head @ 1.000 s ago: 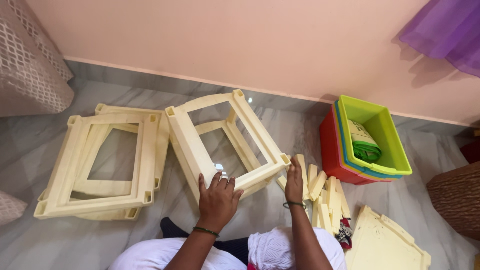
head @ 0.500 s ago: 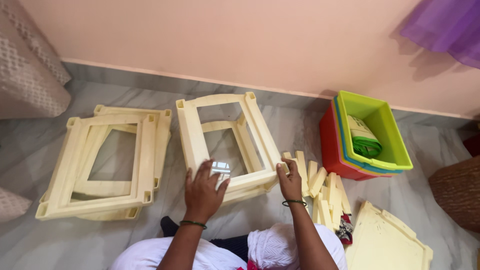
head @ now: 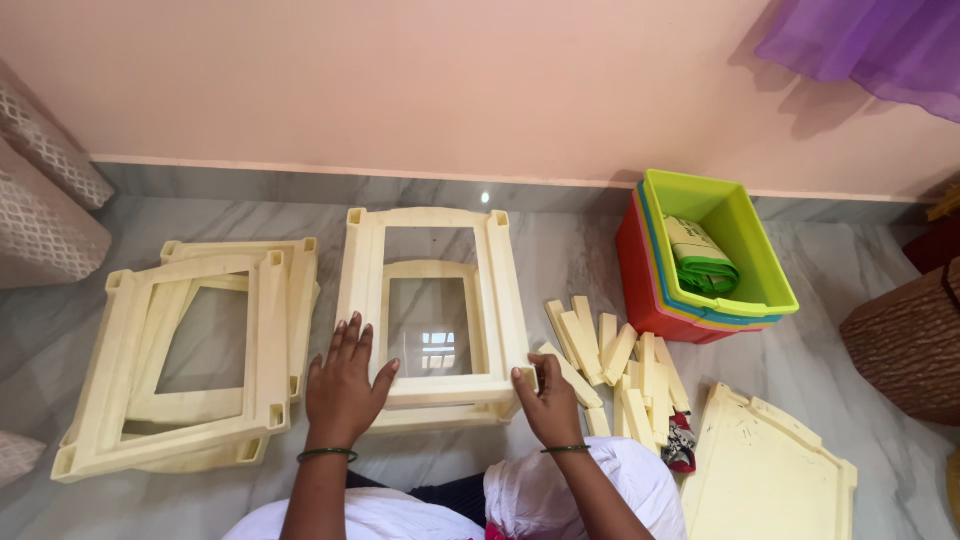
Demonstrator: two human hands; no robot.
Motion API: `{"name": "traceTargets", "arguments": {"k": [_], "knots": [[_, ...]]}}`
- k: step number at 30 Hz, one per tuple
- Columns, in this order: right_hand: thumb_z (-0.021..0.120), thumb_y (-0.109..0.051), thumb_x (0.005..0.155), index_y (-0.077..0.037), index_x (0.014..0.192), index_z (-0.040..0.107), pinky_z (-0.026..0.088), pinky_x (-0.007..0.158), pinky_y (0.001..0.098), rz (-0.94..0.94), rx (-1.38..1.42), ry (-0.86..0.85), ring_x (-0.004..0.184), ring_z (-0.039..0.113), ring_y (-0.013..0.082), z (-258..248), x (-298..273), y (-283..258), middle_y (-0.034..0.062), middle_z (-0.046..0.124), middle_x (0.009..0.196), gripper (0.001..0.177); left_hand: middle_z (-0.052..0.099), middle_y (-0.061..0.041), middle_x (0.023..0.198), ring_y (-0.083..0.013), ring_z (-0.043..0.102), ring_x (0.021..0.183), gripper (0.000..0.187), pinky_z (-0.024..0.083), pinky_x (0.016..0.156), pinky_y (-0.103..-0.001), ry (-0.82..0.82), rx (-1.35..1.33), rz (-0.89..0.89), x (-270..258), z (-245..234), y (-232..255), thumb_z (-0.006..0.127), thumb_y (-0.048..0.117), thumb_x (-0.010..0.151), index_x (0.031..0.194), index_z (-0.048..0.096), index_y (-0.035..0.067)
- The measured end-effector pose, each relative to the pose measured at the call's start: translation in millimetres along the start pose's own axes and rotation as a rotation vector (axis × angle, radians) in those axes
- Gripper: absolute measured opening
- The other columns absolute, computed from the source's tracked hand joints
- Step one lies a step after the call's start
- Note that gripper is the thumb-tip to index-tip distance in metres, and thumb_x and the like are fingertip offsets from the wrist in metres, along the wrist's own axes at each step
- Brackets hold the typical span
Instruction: The person assembles a plastic stool by hand, connecting frame pieces and inserting legs into the frame. The person works on the floor, handling multiple plastic components to build the stool structure.
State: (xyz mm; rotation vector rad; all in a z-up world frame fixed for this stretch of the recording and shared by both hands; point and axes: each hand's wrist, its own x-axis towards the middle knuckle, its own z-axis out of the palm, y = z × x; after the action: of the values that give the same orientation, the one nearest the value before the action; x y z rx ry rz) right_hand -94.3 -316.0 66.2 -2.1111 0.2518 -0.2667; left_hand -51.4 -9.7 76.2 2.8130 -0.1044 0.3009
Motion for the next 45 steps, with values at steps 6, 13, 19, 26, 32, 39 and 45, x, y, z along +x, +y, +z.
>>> {"name": "traceTargets", "arguments": {"k": [6, 13, 19, 26, 32, 39, 45], "knots": [[0.068, -0.036, 0.095, -0.003, 0.113, 0.064, 0.052, 0.067, 0.0268, -0.031, 0.210, -0.050, 0.072, 0.062, 0.0113, -2, -1, 9, 0.0056, 0.069, 0.079, 0.038, 0.028, 0.003, 0.165, -0.0180, 0.027, 0.151, 0.072, 0.028, 0.116, -0.056, -0.081, 0.031, -0.022, 4, -21, 3, 0.054, 0.060, 0.089, 0.148, 0.047, 0.019], [0.069, -0.036, 0.092, -0.007, 0.138, 0.057, 0.044, 0.107, 0.0435, -0.314, 0.014, -0.043, 0.140, 0.047, 0.0307, -6, 26, 9, 0.0145, 0.046, 0.154, 0.056, 0.026, -0.002, 0.165, -0.0220, 0.023, 0.152, 0.073, 0.017, 0.120, -0.060, -0.200, 0.100, 0.039, 18, -40, 64, 0.065, 0.046, 0.089, 0.151, 0.040, 0.016], [0.069, -0.038, 0.091, -0.003, 0.155, 0.036, 0.029, 0.121, 0.0462, -0.401, 0.014, -0.226, 0.153, 0.030, 0.0357, -1, 29, -5, 0.0175, 0.030, 0.166, 0.080, 0.021, -0.005, 0.168, -0.0246, 0.022, 0.154, 0.075, 0.026, 0.118, -0.058, -0.321, 0.025, 0.292, 75, -4, 151, 0.066, 0.042, 0.093, 0.154, 0.035, 0.011], [0.065, -0.034, 0.091, -0.003, 0.157, 0.033, 0.028, 0.121, 0.0467, -0.437, 0.018, -0.254, 0.153, 0.031, 0.0367, -12, 27, -4, 0.0181, 0.029, 0.167, 0.080, 0.013, -0.009, 0.171, -0.0241, 0.018, 0.156, 0.092, 0.030, 0.119, -0.055, -0.493, 0.146, 0.230, 168, 43, 195, 0.070, 0.047, 0.091, 0.160, 0.024, 0.007], [0.064, -0.033, 0.092, -0.002, 0.158, 0.034, 0.030, 0.119, 0.0468, -0.444, 0.005, -0.259, 0.152, 0.034, 0.0363, -14, 27, -2, 0.0181, 0.031, 0.167, 0.079, 0.010, -0.013, 0.171, -0.0244, 0.020, 0.156, 0.116, 0.037, 0.117, -0.046, -0.588, 0.284, 0.239, 191, 50, 198, 0.082, 0.056, 0.078, 0.161, 0.019, 0.004], [0.066, -0.034, 0.088, -0.001, 0.156, 0.035, 0.031, 0.119, 0.0469, -0.404, -0.029, -0.272, 0.151, 0.037, 0.0347, -17, 30, -9, 0.0178, 0.031, 0.167, 0.082, 0.015, -0.018, 0.170, -0.0284, 0.028, 0.153, 0.118, 0.033, 0.120, -0.047, -0.655, 0.440, 0.253, 198, 44, 215, 0.086, 0.055, 0.076, 0.158, 0.024, -0.002], [0.070, -0.039, 0.086, -0.001, 0.155, 0.035, 0.031, 0.116, 0.0485, -0.384, -0.075, -0.265, 0.147, 0.038, 0.0345, -15, 29, -12, 0.0170, 0.031, 0.165, 0.086, 0.013, -0.018, 0.170, -0.0285, 0.026, 0.154, 0.121, 0.034, 0.118, -0.046, -0.652, 0.405, 0.238, 197, 49, 214, 0.087, 0.055, 0.074, 0.159, 0.023, -0.001]]}}
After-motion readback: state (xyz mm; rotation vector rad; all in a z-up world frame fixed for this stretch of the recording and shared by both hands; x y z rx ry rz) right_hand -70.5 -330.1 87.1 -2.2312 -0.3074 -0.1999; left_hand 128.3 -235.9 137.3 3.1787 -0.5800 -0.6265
